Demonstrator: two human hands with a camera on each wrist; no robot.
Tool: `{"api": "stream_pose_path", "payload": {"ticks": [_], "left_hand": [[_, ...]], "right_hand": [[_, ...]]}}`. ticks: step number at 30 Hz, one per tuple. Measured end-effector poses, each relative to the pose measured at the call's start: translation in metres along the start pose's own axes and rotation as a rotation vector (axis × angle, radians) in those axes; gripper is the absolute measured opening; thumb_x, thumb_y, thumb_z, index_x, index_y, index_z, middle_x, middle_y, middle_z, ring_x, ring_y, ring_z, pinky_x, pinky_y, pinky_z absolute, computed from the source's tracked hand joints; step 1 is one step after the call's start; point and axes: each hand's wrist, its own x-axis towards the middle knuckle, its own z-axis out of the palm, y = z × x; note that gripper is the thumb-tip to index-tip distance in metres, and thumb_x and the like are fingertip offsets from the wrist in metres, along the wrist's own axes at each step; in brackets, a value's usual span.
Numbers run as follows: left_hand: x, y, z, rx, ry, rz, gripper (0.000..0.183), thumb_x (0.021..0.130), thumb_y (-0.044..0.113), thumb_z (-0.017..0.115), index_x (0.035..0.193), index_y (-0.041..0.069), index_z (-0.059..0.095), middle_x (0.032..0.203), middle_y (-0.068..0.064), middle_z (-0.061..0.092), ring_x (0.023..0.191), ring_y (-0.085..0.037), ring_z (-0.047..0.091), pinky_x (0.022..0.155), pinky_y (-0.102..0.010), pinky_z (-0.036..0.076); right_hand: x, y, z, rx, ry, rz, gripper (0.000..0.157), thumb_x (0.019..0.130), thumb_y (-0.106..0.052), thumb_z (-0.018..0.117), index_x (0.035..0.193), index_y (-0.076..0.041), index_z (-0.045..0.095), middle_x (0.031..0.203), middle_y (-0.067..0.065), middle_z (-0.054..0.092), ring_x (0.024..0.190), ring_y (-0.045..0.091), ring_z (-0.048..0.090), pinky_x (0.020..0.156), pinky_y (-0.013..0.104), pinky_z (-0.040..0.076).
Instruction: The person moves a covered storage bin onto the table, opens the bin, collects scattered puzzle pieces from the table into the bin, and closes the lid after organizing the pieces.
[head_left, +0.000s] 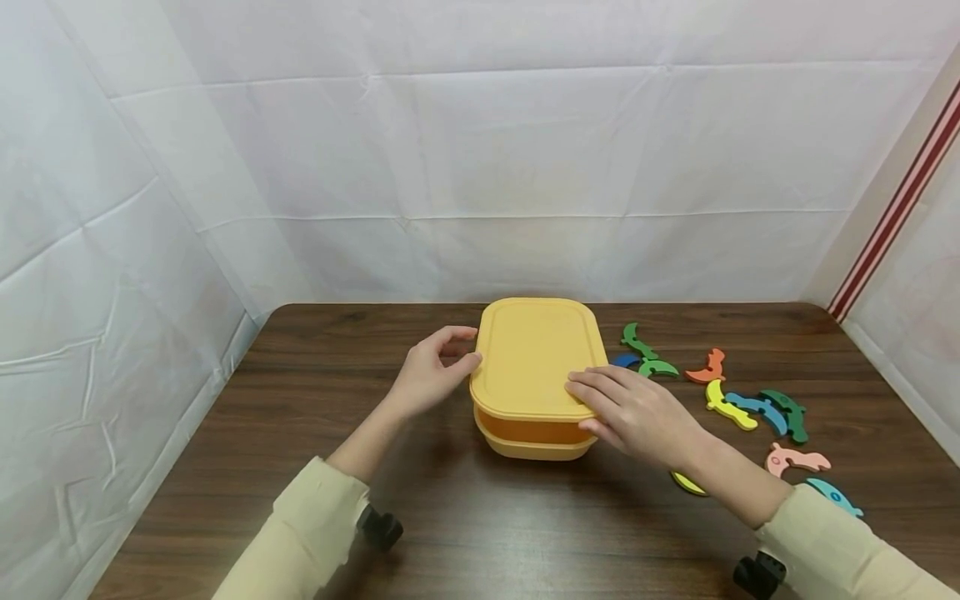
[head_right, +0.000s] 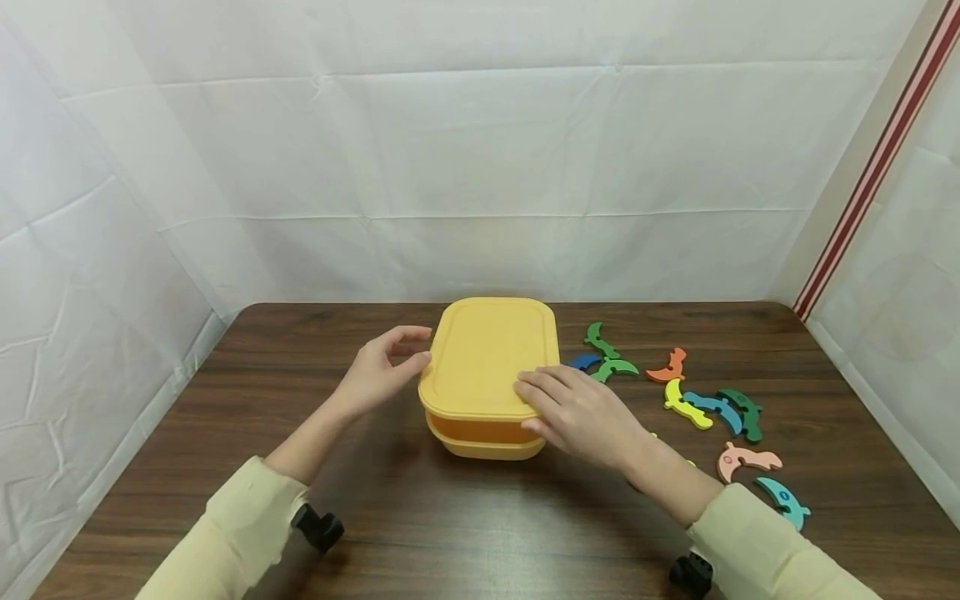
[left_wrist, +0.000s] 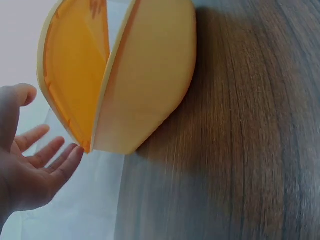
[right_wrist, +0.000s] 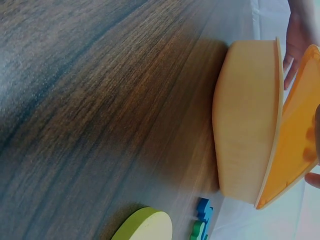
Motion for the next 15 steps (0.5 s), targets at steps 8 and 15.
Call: {"api": "stream_pose_path", "payload": {"ticks": [8, 15], "left_hand": [[0.008, -0.003, 0.002, -0.174, -0.036, -0.147, 0.041, 0.089, 0.024, 0.06, 0.127, 0.011, 0.051, 0.122, -0.011, 0.055, 0.101, -0.023, 0.06, 0.083, -0.04, 0.053], [0.013, -0.005, 0.006, -0.341, -0.059, -0.305, 0.046, 0.089, 0.024, 0.059, 0.13, 0.008, 0.047, 0.118, -0.014, 0.058, 0.089, -0.023, 0.063, 0.087, -0.045, 0.051]], "right_hand": [[0.0, 0.0, -0.001, 0.001, -0.001, 0.006, 0.049, 0.098, -0.041, 0.036, 0.118, -0.003, 0.06, 0.114, 0.009, 0.063, 0.102, 0.027, 0.059, 0.084, 0.04, 0.052], [0.0, 0.001, -0.001, 0.0, 0.004, 0.005, 0.049, 0.098, -0.041, 0.035, 0.118, -0.003, 0.06, 0.114, 0.01, 0.063, 0.102, 0.027, 0.06, 0.083, 0.04, 0.052]]}}
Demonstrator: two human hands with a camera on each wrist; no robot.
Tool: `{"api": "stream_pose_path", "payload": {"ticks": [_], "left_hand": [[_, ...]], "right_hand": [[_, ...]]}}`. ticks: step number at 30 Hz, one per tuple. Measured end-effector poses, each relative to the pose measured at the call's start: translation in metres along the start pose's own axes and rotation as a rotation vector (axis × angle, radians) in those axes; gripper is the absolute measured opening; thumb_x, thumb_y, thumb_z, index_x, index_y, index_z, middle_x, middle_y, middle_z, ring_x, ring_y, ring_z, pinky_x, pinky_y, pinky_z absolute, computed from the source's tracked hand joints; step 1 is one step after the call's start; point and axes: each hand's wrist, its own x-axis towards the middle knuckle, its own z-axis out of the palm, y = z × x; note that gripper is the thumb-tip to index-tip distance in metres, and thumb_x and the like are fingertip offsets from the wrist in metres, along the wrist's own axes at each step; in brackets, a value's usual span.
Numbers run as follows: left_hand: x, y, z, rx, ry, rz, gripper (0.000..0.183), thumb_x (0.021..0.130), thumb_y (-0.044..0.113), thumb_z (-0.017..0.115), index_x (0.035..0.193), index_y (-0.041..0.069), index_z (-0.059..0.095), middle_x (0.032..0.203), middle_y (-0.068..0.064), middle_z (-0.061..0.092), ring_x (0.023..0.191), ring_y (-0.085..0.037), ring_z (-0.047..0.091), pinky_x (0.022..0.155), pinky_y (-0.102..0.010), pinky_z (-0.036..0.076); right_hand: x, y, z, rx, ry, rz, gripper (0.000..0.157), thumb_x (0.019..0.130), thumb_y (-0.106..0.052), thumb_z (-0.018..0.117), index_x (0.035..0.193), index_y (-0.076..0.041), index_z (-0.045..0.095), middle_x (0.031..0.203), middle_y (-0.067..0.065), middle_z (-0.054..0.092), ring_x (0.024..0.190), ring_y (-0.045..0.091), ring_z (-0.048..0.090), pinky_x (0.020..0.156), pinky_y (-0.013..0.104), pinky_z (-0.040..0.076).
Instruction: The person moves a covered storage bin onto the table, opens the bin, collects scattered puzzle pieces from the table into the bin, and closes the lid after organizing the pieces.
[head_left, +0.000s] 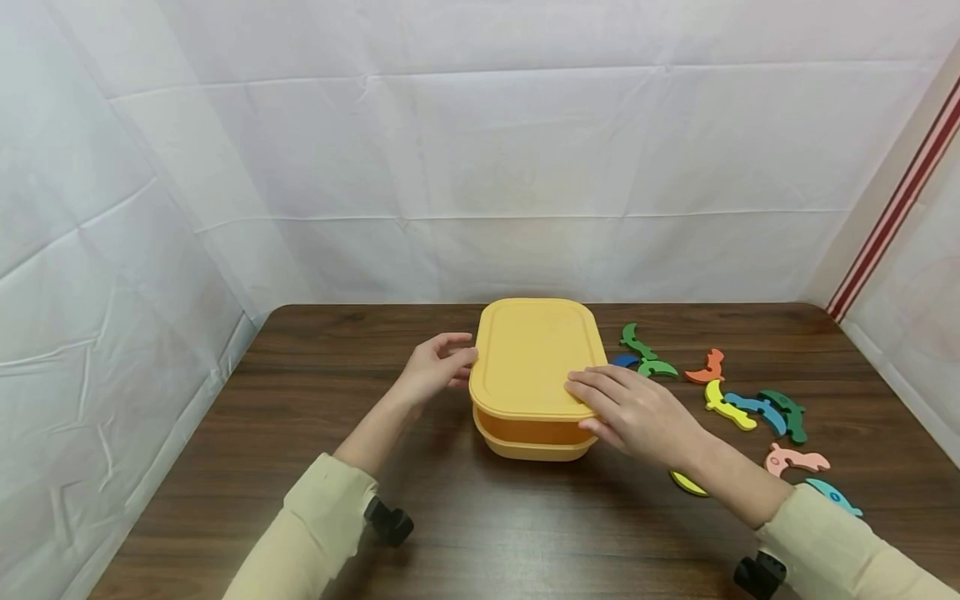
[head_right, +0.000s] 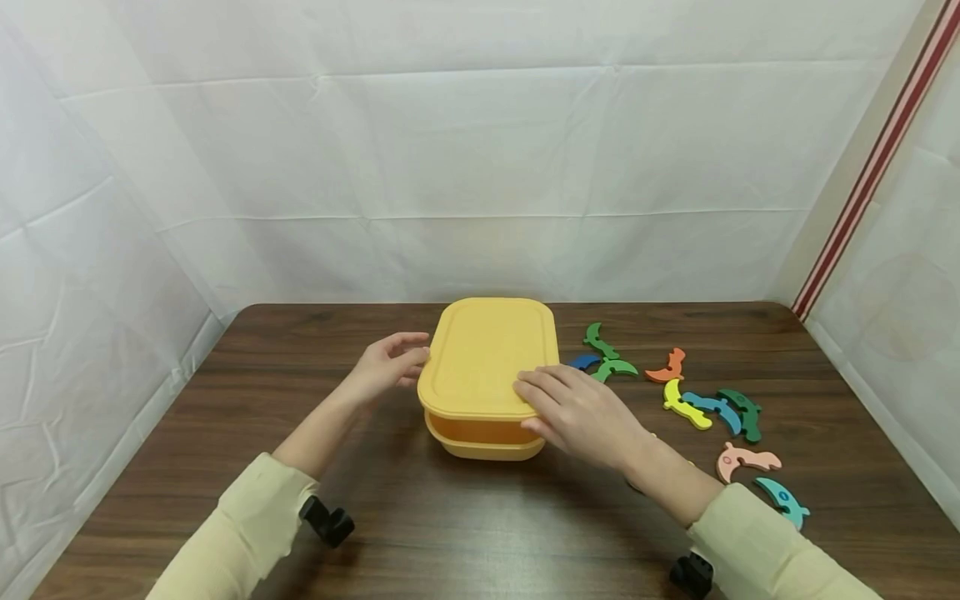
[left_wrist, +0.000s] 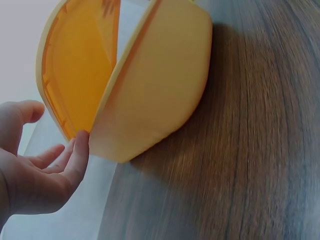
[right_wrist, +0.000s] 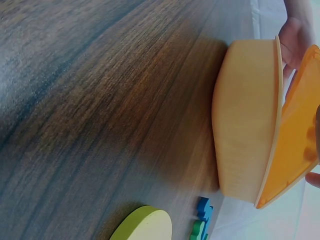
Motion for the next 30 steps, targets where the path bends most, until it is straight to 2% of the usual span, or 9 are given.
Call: {"api": "stream_pose_path", "payload": {"ticks": [9, 19, 25, 30], "left_hand": [[0.0029, 0.0037, 0.0061, -0.129, -0.008, -0.085, 0.043, 0.087, 0.014, 0.06, 0.128, 0.01, 0.048, 0.109, -0.014, 0.06, 0.075, -0.015, 0.065, 0.079, -0.04, 0.055], [0.0042, 0.0041, 0.0085, -0.172, 0.004, -0.133, 0.044, 0.087, 0.009, 0.059, 0.13, 0.013, 0.047, 0.098, -0.011, 0.064, 0.068, -0.015, 0.063, 0.059, -0.026, 0.053], [0.0016, 0.0032, 0.0087, -0.181, -0.012, -0.135, 0.048, 0.087, 0.007, 0.058, 0.132, 0.012, 0.044, 0.096, -0.01, 0.065, 0.068, -0.015, 0.063, 0.06, -0.025, 0.053], [0.0033, -0.0012, 0.0084, -0.183, -0.008, -0.129, 0.046, 0.086, 0.007, 0.059, 0.131, 0.013, 0.046, 0.098, -0.011, 0.065, 0.068, -0.015, 0.064, 0.06, -0.026, 0.054]], "right_hand": [[-0.0001, -0.0008, 0.0008, 0.001, -0.003, -0.003, 0.049, 0.098, -0.041, 0.036, 0.118, -0.004, 0.06, 0.114, 0.01, 0.063, 0.102, 0.027, 0.059, 0.083, 0.04, 0.052], [-0.0019, -0.0027, 0.0004, 0.025, -0.036, 0.016, 0.05, 0.098, -0.042, 0.037, 0.119, -0.004, 0.059, 0.117, 0.009, 0.062, 0.105, 0.026, 0.058, 0.085, 0.04, 0.051], [-0.0046, -0.0034, 0.0007, 0.033, -0.086, 0.032, 0.046, 0.092, -0.043, 0.05, 0.119, -0.007, 0.06, 0.117, 0.006, 0.061, 0.106, 0.023, 0.057, 0.085, 0.038, 0.051], [-0.0047, -0.0042, 0.0018, 0.057, -0.042, 0.022, 0.043, 0.093, -0.042, 0.049, 0.116, -0.008, 0.061, 0.115, 0.005, 0.061, 0.101, 0.022, 0.058, 0.08, 0.036, 0.053]]}}
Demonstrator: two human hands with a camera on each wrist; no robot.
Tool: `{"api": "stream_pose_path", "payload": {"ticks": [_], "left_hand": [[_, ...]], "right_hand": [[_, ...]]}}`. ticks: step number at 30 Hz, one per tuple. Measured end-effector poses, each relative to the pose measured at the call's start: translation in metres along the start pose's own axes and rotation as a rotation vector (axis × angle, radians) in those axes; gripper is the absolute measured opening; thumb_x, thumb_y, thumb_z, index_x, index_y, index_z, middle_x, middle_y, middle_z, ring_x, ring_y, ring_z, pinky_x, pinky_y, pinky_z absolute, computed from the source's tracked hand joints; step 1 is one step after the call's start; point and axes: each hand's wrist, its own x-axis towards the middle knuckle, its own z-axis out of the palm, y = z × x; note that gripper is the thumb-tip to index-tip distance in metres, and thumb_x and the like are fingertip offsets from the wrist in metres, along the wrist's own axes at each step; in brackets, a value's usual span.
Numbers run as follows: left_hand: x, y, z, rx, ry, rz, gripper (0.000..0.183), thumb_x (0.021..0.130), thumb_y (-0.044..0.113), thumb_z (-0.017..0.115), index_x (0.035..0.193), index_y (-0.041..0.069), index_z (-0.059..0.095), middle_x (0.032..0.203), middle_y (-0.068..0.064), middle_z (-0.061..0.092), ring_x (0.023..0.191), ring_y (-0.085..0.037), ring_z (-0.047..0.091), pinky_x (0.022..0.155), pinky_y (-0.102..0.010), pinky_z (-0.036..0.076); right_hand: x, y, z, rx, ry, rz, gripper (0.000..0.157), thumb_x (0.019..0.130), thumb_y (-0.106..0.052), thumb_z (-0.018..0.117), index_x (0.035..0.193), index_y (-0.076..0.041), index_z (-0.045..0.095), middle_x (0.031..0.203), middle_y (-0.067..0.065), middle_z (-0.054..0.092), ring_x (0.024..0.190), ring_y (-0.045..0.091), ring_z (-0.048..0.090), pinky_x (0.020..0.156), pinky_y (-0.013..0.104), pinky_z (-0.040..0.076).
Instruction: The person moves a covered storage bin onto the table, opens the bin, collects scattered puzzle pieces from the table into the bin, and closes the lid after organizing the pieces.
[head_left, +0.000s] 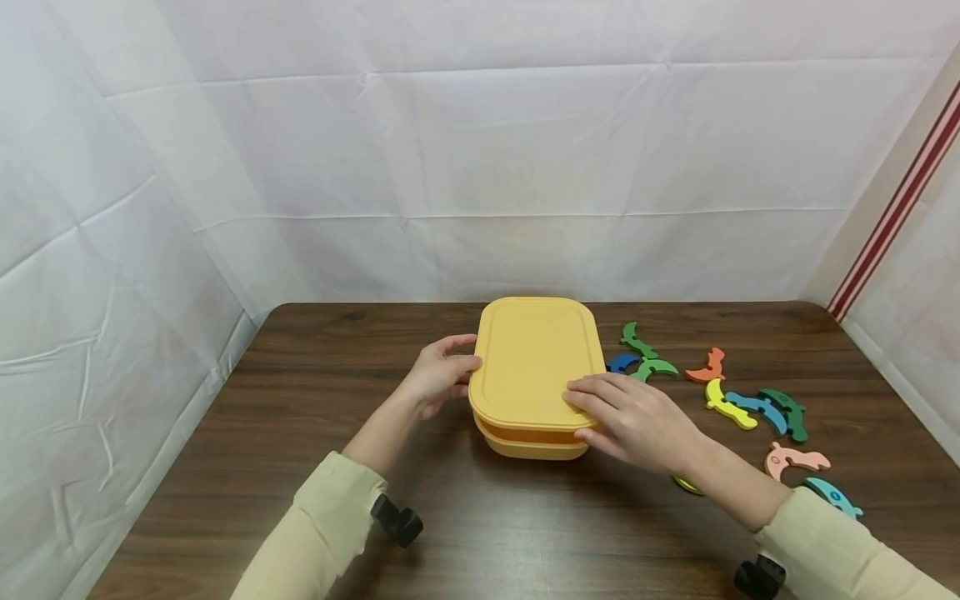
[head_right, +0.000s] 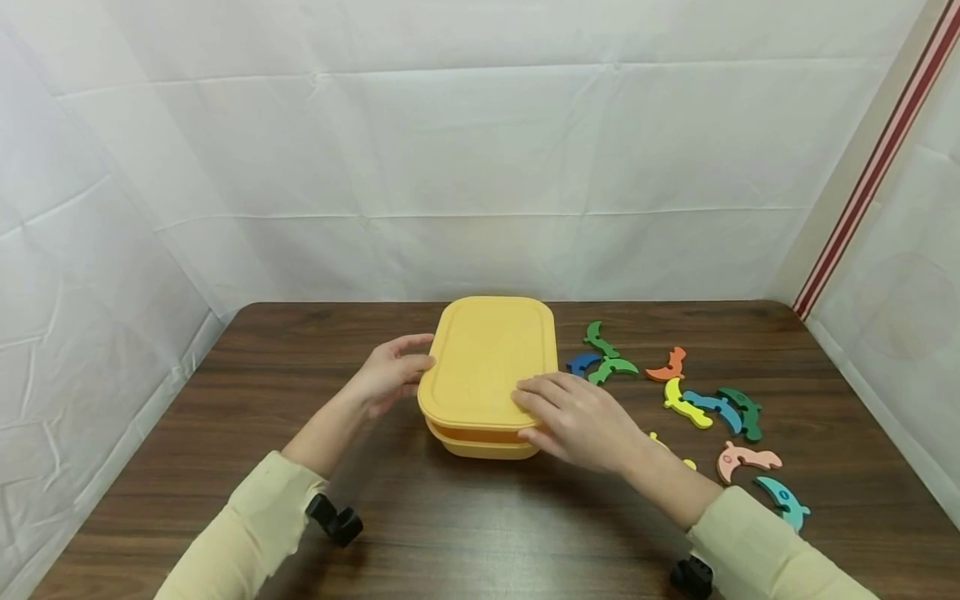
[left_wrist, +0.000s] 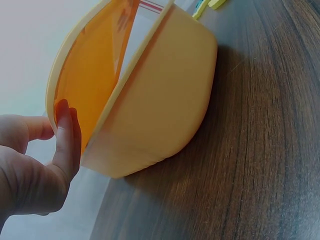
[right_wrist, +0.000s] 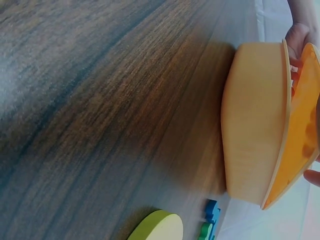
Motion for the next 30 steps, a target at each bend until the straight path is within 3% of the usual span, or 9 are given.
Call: {"api": "stream_pose_path", "payload": {"ticks": [6, 11, 18, 23, 27, 30], "left_hand": [[-0.001, 0.0, 0.001, -0.006, 0.002, -0.003, 0.046, 0.087, 0.007, 0.058, 0.131, 0.013, 0.046, 0.099, -0.012, 0.065, 0.068, -0.015, 0.064, 0.062, -0.027, 0.054], [-0.002, 0.001, 0.001, -0.009, 0.005, -0.008, 0.046, 0.087, 0.007, 0.058, 0.131, 0.013, 0.046, 0.099, -0.012, 0.065, 0.069, -0.015, 0.065, 0.063, -0.028, 0.054], [-0.002, 0.001, 0.001, -0.01, 0.014, -0.01, 0.046, 0.087, 0.007, 0.058, 0.13, 0.013, 0.046, 0.097, -0.011, 0.066, 0.069, -0.015, 0.065, 0.061, -0.026, 0.054], [-0.002, 0.001, 0.002, -0.014, 0.017, -0.008, 0.045, 0.087, 0.007, 0.058, 0.13, 0.013, 0.047, 0.093, -0.01, 0.065, 0.068, -0.015, 0.064, 0.06, -0.026, 0.054], [-0.002, 0.001, 0.002, -0.021, 0.018, -0.003, 0.044, 0.087, 0.007, 0.058, 0.129, 0.013, 0.047, 0.088, -0.008, 0.064, 0.067, -0.015, 0.063, 0.06, -0.026, 0.054], [-0.002, 0.001, 0.002, -0.029, 0.018, -0.004, 0.044, 0.087, 0.007, 0.059, 0.129, 0.013, 0.048, 0.087, -0.008, 0.064, 0.068, -0.015, 0.064, 0.059, -0.025, 0.054]], "right_hand": [[0.001, -0.001, -0.004, 0.046, 0.002, 0.047, 0.042, 0.093, -0.042, 0.048, 0.117, -0.01, 0.061, 0.117, 0.004, 0.059, 0.103, 0.019, 0.057, 0.078, 0.035, 0.053], [0.002, 0.0, -0.009, 0.043, -0.059, 0.172, 0.042, 0.094, -0.04, 0.046, 0.124, -0.013, 0.057, 0.124, 0.005, 0.056, 0.108, 0.02, 0.054, 0.081, 0.037, 0.052], [0.004, 0.006, -0.011, 0.036, -0.089, 0.322, 0.043, 0.091, -0.032, 0.054, 0.129, -0.013, 0.052, 0.127, 0.008, 0.053, 0.113, 0.024, 0.051, 0.085, 0.043, 0.05], [0.006, 0.012, -0.01, 0.129, -0.081, 0.436, 0.045, 0.087, -0.024, 0.062, 0.129, -0.01, 0.052, 0.125, 0.009, 0.053, 0.106, 0.024, 0.055, 0.079, 0.04, 0.053], [0.008, 0.017, -0.011, 0.233, -0.09, 0.579, 0.043, 0.088, -0.02, 0.061, 0.129, -0.008, 0.051, 0.121, 0.01, 0.054, 0.094, 0.021, 0.059, 0.066, 0.034, 0.054], [0.01, 0.021, -0.012, 0.31, -0.118, 0.689, 0.044, 0.09, -0.021, 0.058, 0.131, -0.006, 0.049, 0.121, 0.012, 0.054, 0.094, 0.022, 0.059, 0.065, 0.034, 0.054]]}}
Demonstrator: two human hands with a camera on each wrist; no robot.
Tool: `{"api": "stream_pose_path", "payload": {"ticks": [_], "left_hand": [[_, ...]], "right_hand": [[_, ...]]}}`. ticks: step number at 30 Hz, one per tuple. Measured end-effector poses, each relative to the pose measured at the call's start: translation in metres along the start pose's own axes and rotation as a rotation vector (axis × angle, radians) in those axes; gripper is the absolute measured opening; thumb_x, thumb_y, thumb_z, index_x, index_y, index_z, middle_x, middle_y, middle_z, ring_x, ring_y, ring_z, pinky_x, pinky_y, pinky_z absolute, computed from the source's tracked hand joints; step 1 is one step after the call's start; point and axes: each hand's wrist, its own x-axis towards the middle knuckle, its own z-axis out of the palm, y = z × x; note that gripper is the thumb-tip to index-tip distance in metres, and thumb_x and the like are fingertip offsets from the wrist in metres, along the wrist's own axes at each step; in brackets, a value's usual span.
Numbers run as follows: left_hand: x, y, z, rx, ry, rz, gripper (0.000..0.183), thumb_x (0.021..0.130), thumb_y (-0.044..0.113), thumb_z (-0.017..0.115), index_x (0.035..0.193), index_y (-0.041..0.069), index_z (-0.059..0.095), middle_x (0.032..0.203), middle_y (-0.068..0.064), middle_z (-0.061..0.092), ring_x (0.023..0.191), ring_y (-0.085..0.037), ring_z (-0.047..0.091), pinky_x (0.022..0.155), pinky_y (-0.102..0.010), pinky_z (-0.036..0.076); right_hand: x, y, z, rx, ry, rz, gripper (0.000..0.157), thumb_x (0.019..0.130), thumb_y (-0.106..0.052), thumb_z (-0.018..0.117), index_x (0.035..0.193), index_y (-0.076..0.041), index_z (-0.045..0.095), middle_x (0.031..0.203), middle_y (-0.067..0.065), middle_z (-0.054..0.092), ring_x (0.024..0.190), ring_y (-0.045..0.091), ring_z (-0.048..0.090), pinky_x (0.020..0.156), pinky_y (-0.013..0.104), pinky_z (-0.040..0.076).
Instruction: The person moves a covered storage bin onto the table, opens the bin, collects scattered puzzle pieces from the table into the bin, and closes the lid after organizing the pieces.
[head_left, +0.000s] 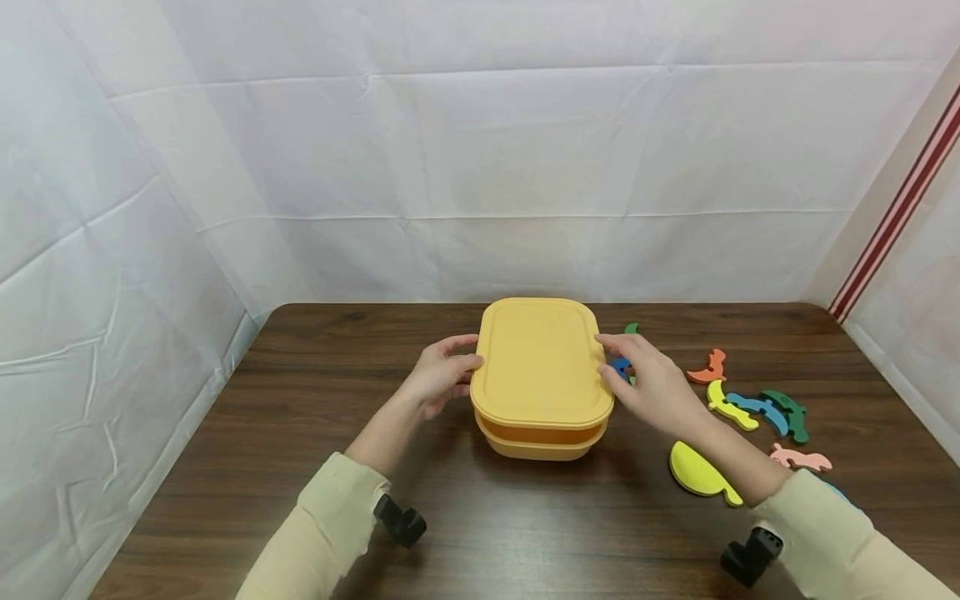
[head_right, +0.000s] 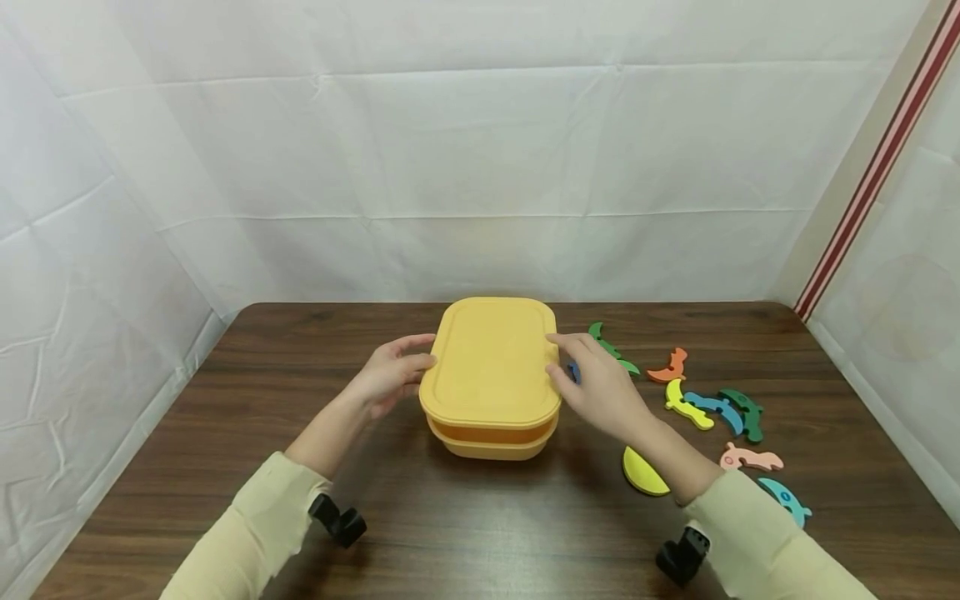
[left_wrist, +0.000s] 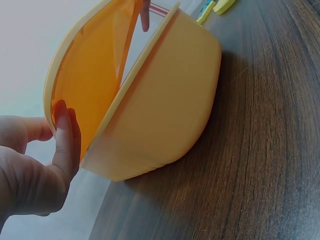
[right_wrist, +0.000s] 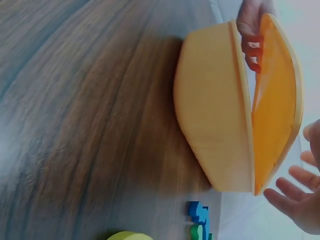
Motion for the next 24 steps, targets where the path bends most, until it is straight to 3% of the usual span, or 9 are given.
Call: {"api": "stream_pose_path", "payload": {"ticks": [7, 15, 24], "left_hand": [[0.0, 0.0, 0.0, -0.004, -0.002, -0.006, 0.044, 0.087, 0.008, 0.059, 0.129, 0.014, 0.048, 0.09, -0.009, 0.064, 0.07, -0.016, 0.064, 0.061, -0.026, 0.055], [-0.001, 0.001, 0.001, -0.012, 0.006, -0.011, 0.043, 0.087, 0.009, 0.059, 0.128, 0.015, 0.049, 0.09, -0.009, 0.063, 0.07, -0.016, 0.065, 0.061, -0.026, 0.055], [0.0, 0.0, 0.0, -0.018, 0.0, -0.005, 0.044, 0.087, 0.008, 0.059, 0.129, 0.014, 0.049, 0.089, -0.009, 0.064, 0.069, -0.015, 0.065, 0.061, -0.026, 0.055]], "right_hand": [[0.006, 0.006, -0.002, 0.158, -0.061, 0.193, 0.047, 0.094, -0.025, 0.051, 0.136, -0.006, 0.042, 0.128, 0.016, 0.051, 0.107, 0.03, 0.058, 0.076, 0.041, 0.055], [0.012, 0.012, -0.003, 0.371, -0.166, 0.44, 0.055, 0.095, -0.036, 0.046, 0.142, -0.01, 0.032, 0.132, 0.019, 0.046, 0.109, 0.034, 0.056, 0.076, 0.039, 0.056], [0.018, 0.012, -0.002, 0.531, -0.283, 0.575, 0.063, 0.095, -0.038, 0.046, 0.144, -0.005, 0.024, 0.127, 0.021, 0.044, 0.103, 0.027, 0.058, 0.078, 0.036, 0.055]]}}
